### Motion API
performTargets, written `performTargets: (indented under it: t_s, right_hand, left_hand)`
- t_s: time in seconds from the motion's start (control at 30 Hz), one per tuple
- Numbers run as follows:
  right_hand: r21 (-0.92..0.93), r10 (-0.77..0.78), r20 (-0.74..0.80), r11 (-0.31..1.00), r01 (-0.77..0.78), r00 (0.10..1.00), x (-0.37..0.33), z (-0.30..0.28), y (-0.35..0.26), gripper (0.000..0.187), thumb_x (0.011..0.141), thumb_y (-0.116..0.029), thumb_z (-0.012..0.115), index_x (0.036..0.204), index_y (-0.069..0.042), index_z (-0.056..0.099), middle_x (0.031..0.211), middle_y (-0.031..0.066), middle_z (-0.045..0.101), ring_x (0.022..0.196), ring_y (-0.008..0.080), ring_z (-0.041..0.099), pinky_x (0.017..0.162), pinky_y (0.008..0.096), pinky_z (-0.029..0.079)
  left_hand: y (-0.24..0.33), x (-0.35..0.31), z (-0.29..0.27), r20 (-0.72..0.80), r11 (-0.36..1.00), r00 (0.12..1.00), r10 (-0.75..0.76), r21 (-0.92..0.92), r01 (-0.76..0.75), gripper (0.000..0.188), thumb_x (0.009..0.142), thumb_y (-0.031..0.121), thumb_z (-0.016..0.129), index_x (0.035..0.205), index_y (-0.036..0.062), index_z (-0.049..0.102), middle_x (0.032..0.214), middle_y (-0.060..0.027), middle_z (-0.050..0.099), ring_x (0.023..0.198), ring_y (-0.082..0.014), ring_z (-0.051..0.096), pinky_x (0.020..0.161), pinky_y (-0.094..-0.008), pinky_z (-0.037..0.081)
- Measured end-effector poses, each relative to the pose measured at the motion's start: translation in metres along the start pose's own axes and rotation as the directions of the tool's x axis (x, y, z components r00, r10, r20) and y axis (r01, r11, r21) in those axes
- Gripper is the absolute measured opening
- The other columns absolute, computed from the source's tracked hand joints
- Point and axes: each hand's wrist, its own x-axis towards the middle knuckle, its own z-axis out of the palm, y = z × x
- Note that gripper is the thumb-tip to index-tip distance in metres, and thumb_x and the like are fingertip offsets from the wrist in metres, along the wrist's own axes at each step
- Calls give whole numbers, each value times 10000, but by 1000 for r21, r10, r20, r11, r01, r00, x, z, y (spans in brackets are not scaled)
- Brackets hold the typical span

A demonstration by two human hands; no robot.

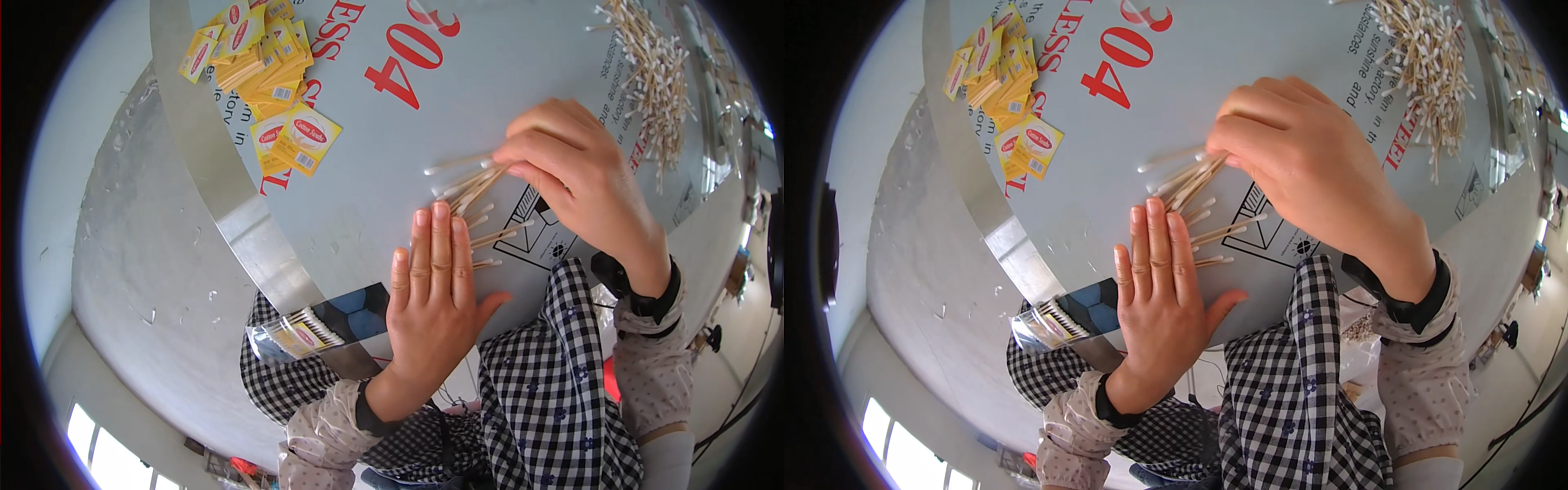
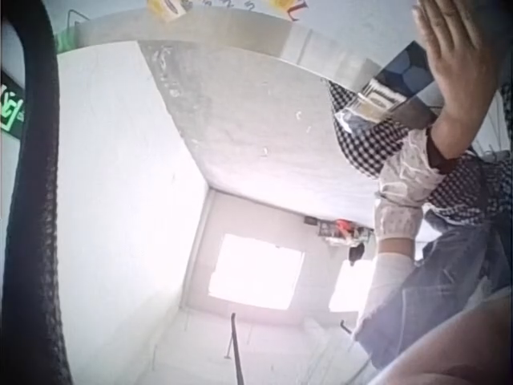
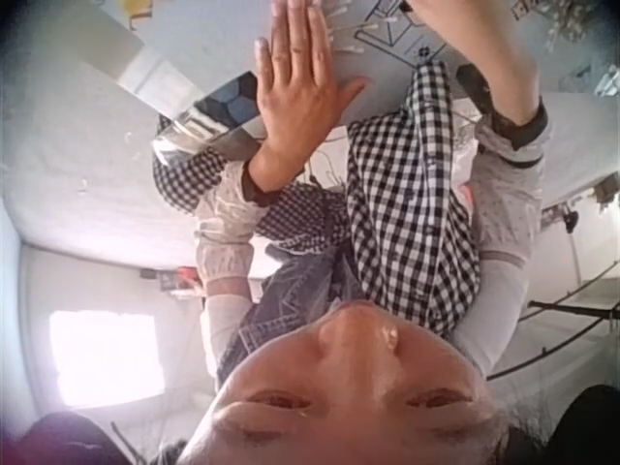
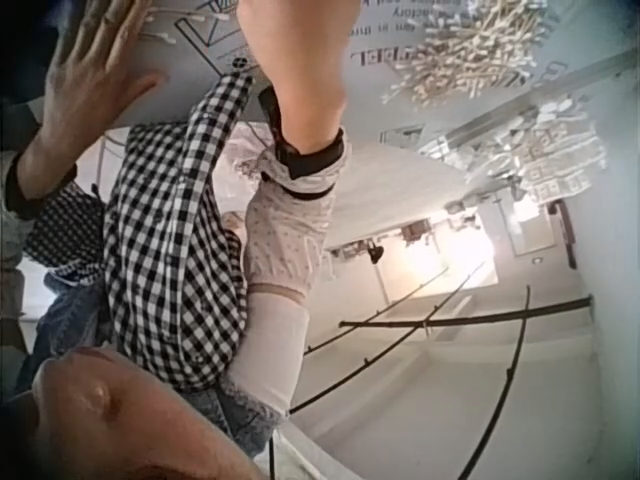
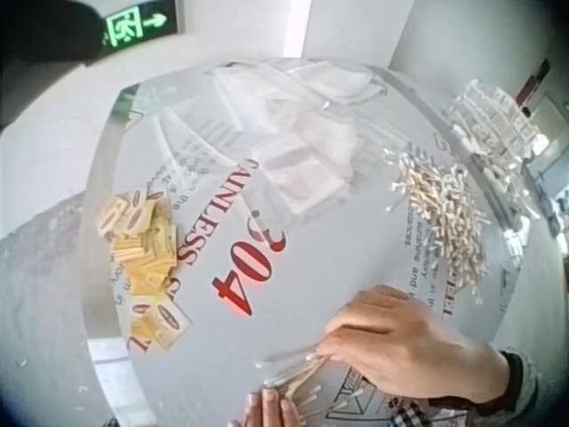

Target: Arrange and align cotton buds on a stainless steel work surface using a guide for packaging.

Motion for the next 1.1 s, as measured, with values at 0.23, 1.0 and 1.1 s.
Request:
performTargets:
  t_s: [0.23,1.0,1.1]
  right_hand:
    - [27,59,-66,998,-57,996,-18,-8,21,91,798,10,686,853,-8,616,843,80,595,755,264,583,662,348,476]
    - [-48,222,-9,974,-222,975,-61,-37,-2,381,738,157,591,1058,-34,672,1064,102,649,978,294,610,836,382,491]
    - [-129,249,-17,960,-250,968,-76,-39,7,309,747,150,605,1003,-17,647,993,111,627,914,293,599,795,367,482]
  left_hand:
    - [-2,-2,2,0,1000,1000,-3,6,3,878,893,629,473,1461,-35,383,1548,-180,368,1453,-300,333,1201,-438,171]
    - [3,-2,10,-71,1000,997,11,25,-9,855,933,662,396,1463,-9,400,1526,-170,411,1444,-304,352,1194,-506,108]
    - [3,0,6,-85,999,996,14,31,-11,844,932,655,407,1465,0,405,1529,-159,413,1445,-302,352,1184,-519,115]
